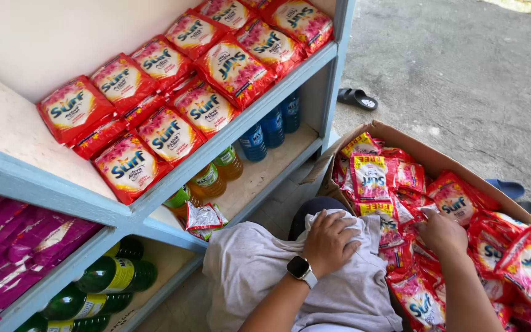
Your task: Stocking and organizing detergent sachets from a cardboard box onto store shelves.
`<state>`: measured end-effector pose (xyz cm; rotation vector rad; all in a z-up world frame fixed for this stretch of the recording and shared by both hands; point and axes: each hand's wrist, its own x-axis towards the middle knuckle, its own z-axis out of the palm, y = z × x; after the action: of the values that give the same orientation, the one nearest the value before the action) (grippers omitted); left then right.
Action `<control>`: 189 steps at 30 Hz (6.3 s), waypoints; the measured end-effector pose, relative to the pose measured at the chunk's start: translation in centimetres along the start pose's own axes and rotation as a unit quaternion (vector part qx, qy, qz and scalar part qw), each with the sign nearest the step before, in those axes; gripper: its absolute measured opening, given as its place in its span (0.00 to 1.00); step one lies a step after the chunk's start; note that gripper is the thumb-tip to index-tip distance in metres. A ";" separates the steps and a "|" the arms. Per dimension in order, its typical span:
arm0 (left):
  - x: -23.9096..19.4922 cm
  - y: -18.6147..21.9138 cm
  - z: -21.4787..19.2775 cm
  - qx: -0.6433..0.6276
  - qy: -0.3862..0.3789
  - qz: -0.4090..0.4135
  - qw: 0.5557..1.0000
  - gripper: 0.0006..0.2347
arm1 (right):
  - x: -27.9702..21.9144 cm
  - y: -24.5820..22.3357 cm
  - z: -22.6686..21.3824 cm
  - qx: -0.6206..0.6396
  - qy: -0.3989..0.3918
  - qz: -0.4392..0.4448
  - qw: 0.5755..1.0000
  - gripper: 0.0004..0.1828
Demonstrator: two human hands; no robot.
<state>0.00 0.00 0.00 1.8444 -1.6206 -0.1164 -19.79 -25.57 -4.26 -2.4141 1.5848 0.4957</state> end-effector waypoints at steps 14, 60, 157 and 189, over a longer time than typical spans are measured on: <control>3.4 1.9 -1.3 -0.143 -0.064 -0.064 0.986 0.18 | -5.4 6.2 -4.4 0.407 0.219 -0.114 0.879 0.11; 5.0 8.4 -15.5 -0.304 0.059 -0.142 0.940 0.21 | -15.1 -6.9 -13.3 0.395 0.109 -0.354 0.841 0.16; 1.3 2.6 -14.1 -0.304 -0.020 -0.034 0.952 0.14 | -13.7 -11.4 0.6 0.771 -0.465 0.114 0.419 0.30; -5.1 -0.7 -5.5 -0.680 0.124 -0.383 0.612 0.25 | -17.9 -13.5 -9.8 0.247 -0.049 -0.450 0.857 0.42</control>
<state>2.09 6.91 2.09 0.9812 -0.0822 -1.0732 -12.40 -8.50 11.61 -2.3058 0.3268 0.0099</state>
